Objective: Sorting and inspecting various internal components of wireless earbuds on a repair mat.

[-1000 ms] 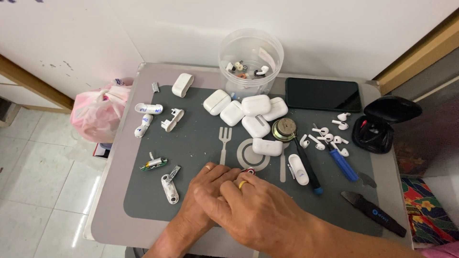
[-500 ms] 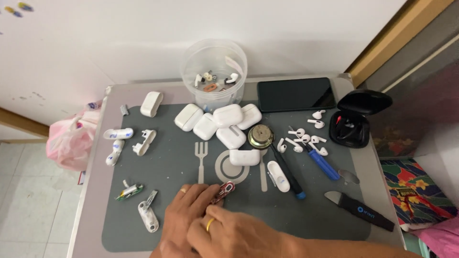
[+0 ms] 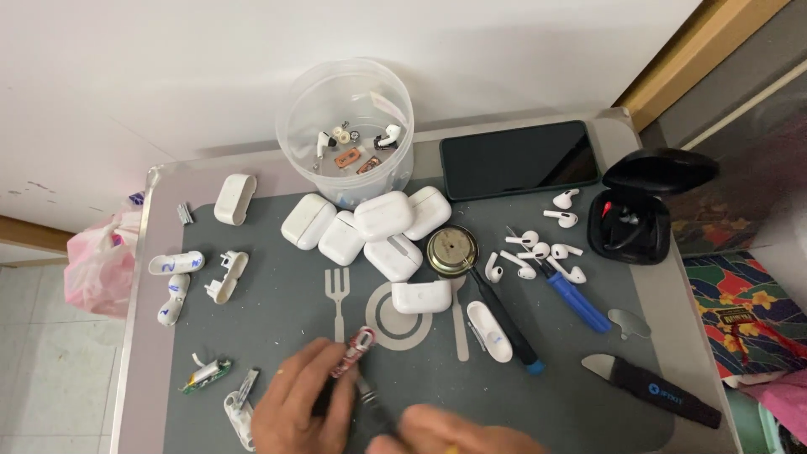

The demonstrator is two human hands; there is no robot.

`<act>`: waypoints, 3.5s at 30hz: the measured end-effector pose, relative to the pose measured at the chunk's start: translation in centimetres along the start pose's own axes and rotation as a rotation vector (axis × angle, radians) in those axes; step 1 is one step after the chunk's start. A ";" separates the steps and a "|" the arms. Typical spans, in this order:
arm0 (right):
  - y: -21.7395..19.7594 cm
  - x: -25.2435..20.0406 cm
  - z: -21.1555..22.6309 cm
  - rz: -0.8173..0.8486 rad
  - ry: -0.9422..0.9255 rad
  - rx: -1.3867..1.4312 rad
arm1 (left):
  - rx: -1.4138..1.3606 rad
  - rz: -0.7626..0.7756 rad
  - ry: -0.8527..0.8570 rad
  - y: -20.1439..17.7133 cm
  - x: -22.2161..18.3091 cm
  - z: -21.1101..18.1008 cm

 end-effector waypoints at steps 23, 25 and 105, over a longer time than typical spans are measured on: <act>-2.5 2.1 -5.0 -0.465 0.437 0.991 | -0.785 -0.045 -0.449 1.1 -1.5 -0.3; -1.4 3.1 -5.9 -0.547 0.660 1.223 | -0.705 0.240 -0.422 0.7 0.7 -1.4; 1.2 3.2 -5.4 -0.669 0.463 1.195 | -0.485 0.100 0.227 -2.7 2.4 -1.2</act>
Point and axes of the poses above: each hand's wrist, its own x-axis towards the middle knuckle, its own y-axis out of the palm, z = x × y, the point moved 3 cm from there along x, towards the middle knuckle, and after that the axes turned 7 degrees about -z, right-handed, at the moved point
